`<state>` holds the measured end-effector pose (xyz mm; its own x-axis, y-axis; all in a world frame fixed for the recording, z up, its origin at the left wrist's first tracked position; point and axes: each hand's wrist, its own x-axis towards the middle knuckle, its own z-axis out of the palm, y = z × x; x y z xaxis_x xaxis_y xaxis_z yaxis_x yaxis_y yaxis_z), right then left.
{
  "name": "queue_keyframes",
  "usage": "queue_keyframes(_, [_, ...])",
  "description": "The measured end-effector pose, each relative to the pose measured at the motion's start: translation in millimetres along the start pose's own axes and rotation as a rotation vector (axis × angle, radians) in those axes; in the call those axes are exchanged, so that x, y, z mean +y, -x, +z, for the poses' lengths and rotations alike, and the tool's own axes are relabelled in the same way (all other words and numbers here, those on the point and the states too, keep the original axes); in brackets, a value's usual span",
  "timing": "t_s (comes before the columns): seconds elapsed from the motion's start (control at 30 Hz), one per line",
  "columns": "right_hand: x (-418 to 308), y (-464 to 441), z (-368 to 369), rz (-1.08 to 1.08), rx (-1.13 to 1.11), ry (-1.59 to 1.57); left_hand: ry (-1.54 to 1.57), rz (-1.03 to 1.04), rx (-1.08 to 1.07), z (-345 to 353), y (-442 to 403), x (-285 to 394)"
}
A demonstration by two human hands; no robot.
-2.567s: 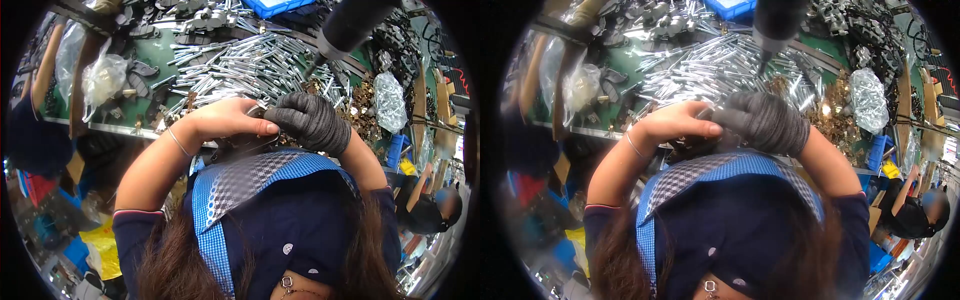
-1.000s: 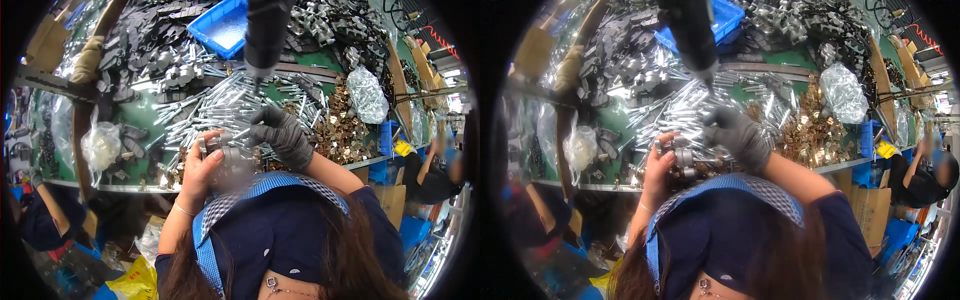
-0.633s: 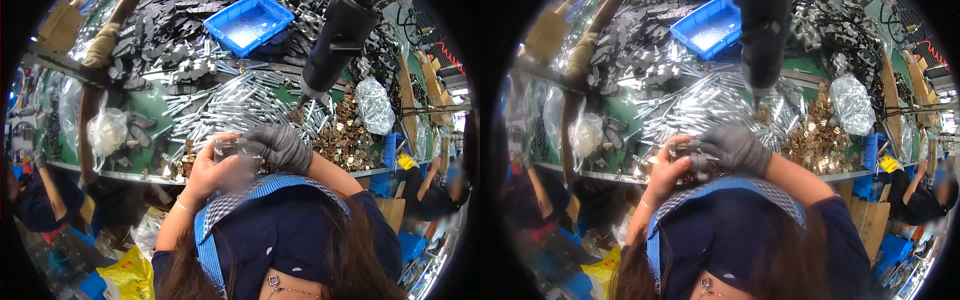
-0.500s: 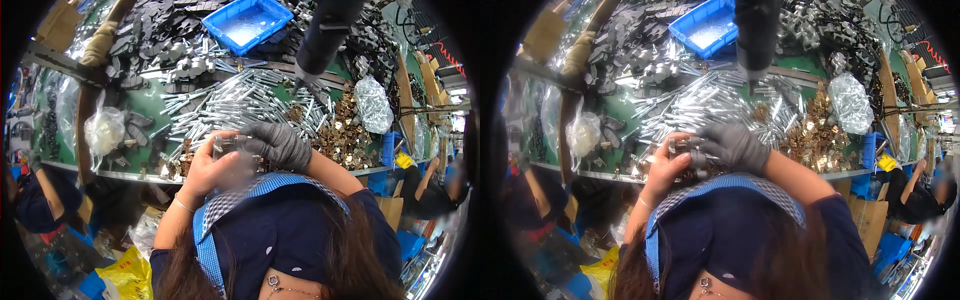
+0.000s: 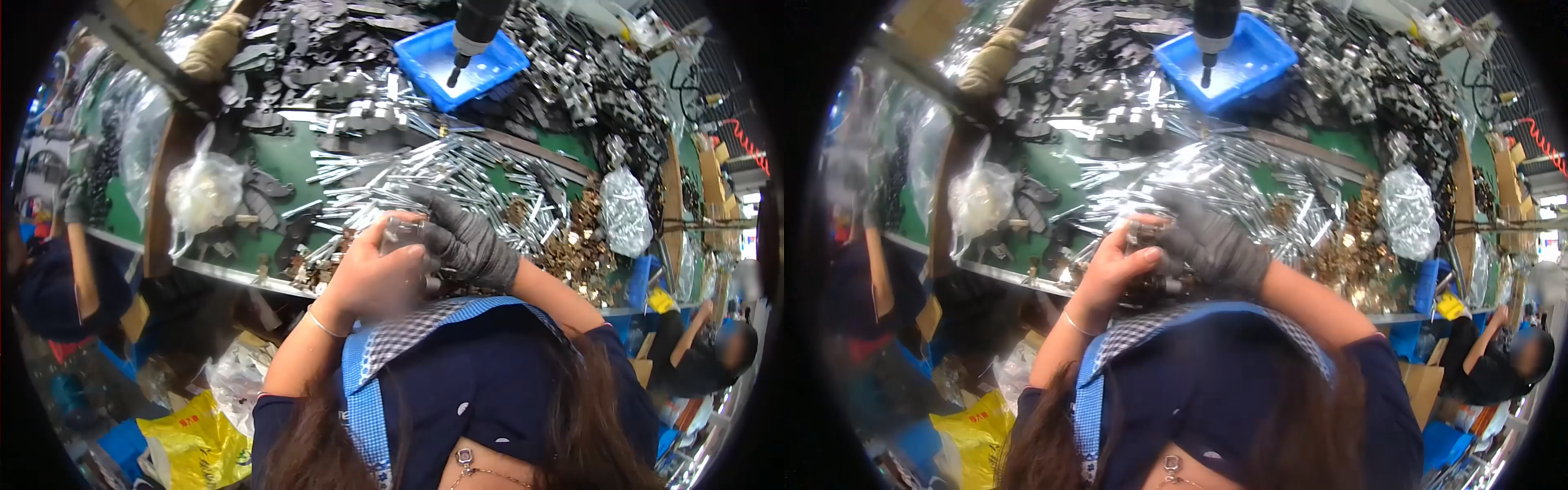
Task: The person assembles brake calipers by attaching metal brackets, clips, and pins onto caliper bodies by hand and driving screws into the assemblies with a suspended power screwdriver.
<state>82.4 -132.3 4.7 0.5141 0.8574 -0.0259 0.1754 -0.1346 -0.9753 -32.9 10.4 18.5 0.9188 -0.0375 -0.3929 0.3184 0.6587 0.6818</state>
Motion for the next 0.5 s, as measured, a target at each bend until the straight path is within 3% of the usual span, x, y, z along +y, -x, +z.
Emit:
queue_keyframes(0.03, [-7, -8, -1, -0.009, -0.014, 0.004, 0.035, 0.071, -0.001, -4, 1, 2])
queue_keyframes(0.1, [-36, -24, -4, -0.149, 0.044, 0.62, 0.073, 0.153, -0.003, -16, 4, 4])
queue_keyframes(0.17, [-54, -49, 6, -0.456, 0.138, 0.644, 0.218, 0.263, 0.036, -35, 11, 7])
queue_keyframes(0.23, [-64, -93, 16, -0.52, 0.083, 0.759, 0.212, 0.372, 0.106, -47, 19, 11])
queue_keyframes(0.3, [-68, -148, 34, -0.476, 0.119, 0.827, 0.27, 0.448, 0.198, -57, 28, 12])
queue_keyframes(0.37, [-58, -204, 58, -0.242, 0.051, 1.157, 0.241, 0.477, 0.252, -64, 39, 12])
queue_keyframes(0.43, [-48, -249, 83, -0.092, -0.23, 1.386, 0.215, 0.514, 0.325, -70, 51, 12])
queue_keyframes(0.5, [-18, -278, 99, -0.078, -0.277, 1.402, 0.158, 0.488, 0.325, -73, 61, 11])
